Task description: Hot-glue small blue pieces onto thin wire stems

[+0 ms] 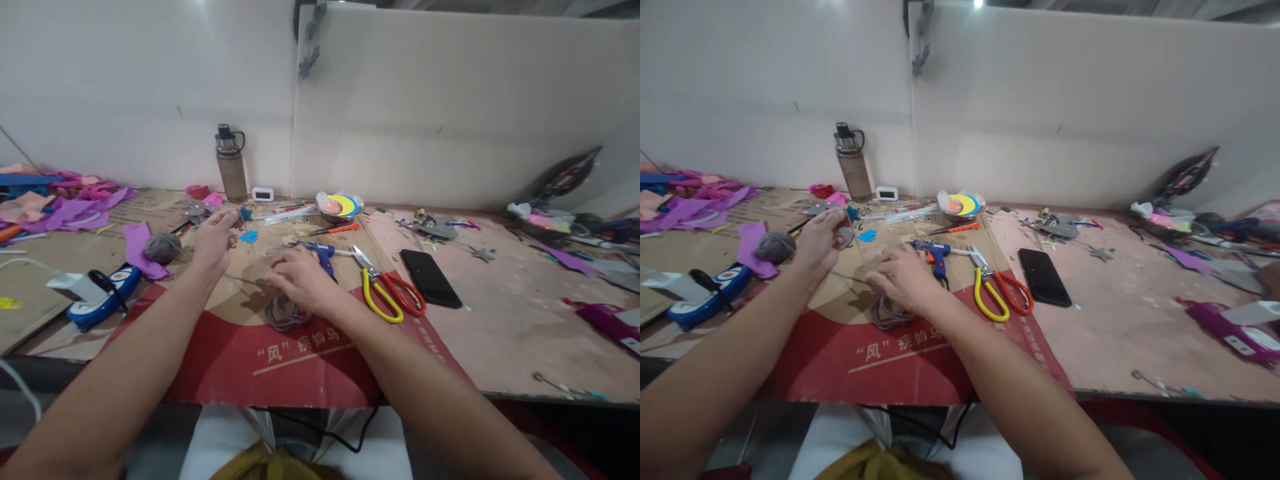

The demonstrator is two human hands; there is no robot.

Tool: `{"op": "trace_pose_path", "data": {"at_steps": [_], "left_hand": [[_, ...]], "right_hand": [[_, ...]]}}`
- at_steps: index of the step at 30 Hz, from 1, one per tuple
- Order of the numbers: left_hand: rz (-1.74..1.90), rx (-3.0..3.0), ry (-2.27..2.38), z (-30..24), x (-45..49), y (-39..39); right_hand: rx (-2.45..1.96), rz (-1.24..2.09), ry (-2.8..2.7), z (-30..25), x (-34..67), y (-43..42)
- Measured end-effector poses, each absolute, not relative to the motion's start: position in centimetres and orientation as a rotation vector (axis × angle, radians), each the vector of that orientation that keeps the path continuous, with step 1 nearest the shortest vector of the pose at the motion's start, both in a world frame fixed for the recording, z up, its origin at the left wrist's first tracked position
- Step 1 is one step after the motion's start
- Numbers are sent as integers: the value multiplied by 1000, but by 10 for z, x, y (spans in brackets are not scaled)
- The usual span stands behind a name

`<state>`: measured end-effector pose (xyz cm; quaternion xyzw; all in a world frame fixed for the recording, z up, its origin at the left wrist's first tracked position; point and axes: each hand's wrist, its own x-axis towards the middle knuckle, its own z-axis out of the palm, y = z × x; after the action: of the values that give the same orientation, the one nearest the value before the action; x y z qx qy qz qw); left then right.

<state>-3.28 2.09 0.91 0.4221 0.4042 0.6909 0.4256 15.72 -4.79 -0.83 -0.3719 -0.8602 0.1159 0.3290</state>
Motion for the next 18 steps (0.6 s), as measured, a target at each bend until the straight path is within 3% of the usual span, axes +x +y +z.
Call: {"op": "trace_pose_path", "data": {"at_steps": [4, 8, 18], "left_hand": [[1752, 983, 858, 13, -35, 21], [1798, 1055, 858, 15, -32, 18], [1753, 1127, 973, 7, -25, 13]], "right_hand": [[-1448, 201, -1846, 1, 188, -42], [-1987, 120, -1851, -18, 205, -28], [-1935, 606, -1718, -25, 210, -10]]}}
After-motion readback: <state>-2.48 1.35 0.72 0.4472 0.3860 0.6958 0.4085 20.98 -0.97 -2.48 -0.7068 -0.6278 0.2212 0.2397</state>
